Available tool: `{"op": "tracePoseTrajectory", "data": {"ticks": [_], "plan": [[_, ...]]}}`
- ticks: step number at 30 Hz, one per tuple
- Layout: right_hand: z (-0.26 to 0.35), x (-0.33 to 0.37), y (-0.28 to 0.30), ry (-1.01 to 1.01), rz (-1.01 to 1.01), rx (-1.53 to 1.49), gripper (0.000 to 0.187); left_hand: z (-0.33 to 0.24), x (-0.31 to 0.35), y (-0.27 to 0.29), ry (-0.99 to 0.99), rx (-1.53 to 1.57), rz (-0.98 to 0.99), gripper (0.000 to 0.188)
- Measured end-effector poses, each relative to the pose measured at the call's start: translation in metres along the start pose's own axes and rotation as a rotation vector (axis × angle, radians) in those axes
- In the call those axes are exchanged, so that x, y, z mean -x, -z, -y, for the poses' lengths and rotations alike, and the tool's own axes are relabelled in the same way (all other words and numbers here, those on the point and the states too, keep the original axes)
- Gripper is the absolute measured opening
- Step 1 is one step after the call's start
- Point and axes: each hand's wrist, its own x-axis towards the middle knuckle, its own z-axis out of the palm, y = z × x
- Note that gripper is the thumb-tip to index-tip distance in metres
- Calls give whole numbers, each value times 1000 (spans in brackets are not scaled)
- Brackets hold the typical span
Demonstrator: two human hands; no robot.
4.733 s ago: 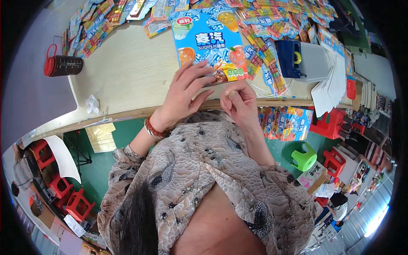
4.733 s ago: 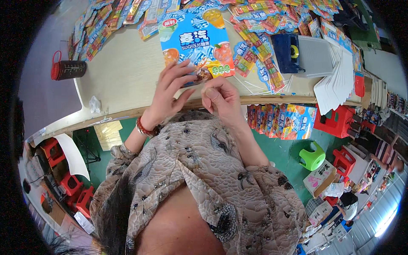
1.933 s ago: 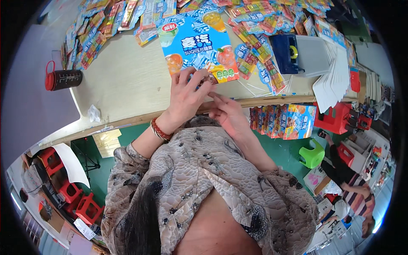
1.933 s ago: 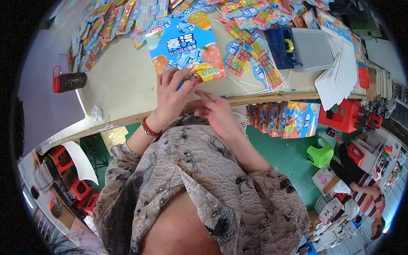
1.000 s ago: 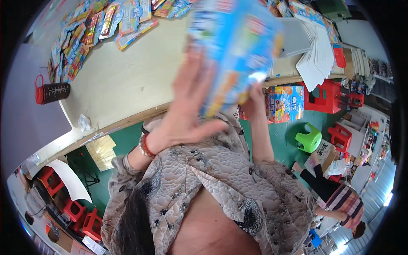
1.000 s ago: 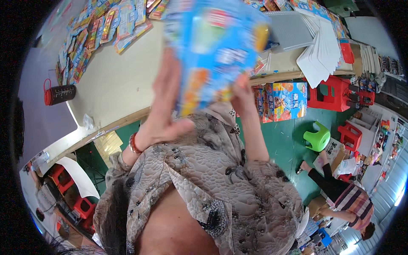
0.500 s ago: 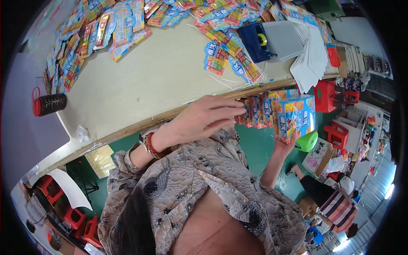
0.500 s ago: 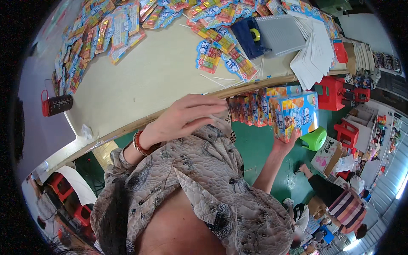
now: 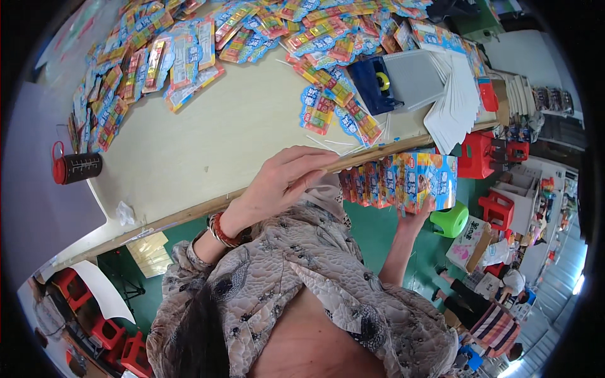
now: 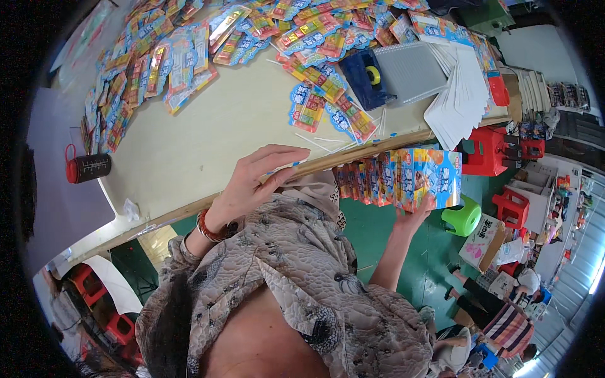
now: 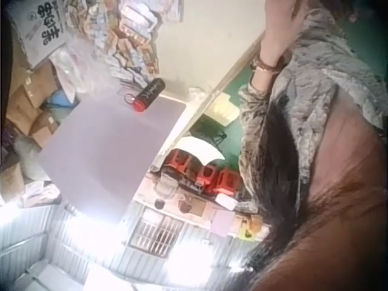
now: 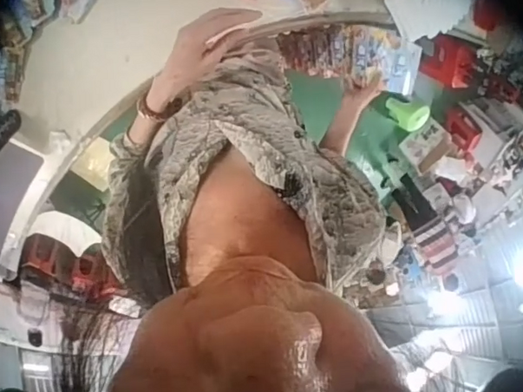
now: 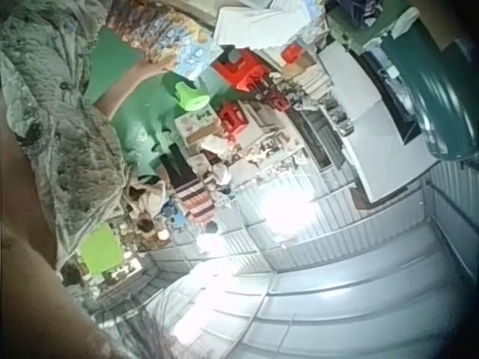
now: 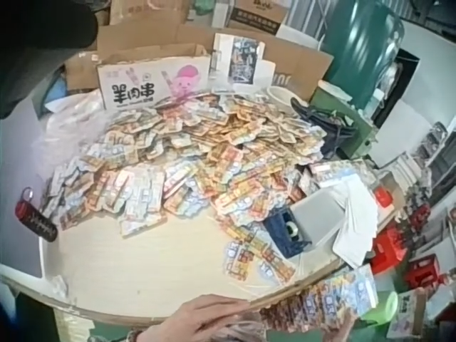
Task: The person sorts and packs individual colorful snack packets into cardboard display boxes by hand on a factory workbench.
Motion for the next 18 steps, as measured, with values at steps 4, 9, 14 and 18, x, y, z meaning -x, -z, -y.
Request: {"op": "tracePoseTrajectory", "data": {"ticks": [4,9,14,18], "plan": [[8,12,-12,-36,-124,216,81,2,2,-1,17,19,18,35],[9,-2,6,-55,-21,108,85,5,3,-2,61,19,34,34],[19,7,12,-62,-161,341,78,6,2,1,48,19,21,30],[29,-11,22,-21,-305,347,76,7,-2,1,74,9,10,30]]}}
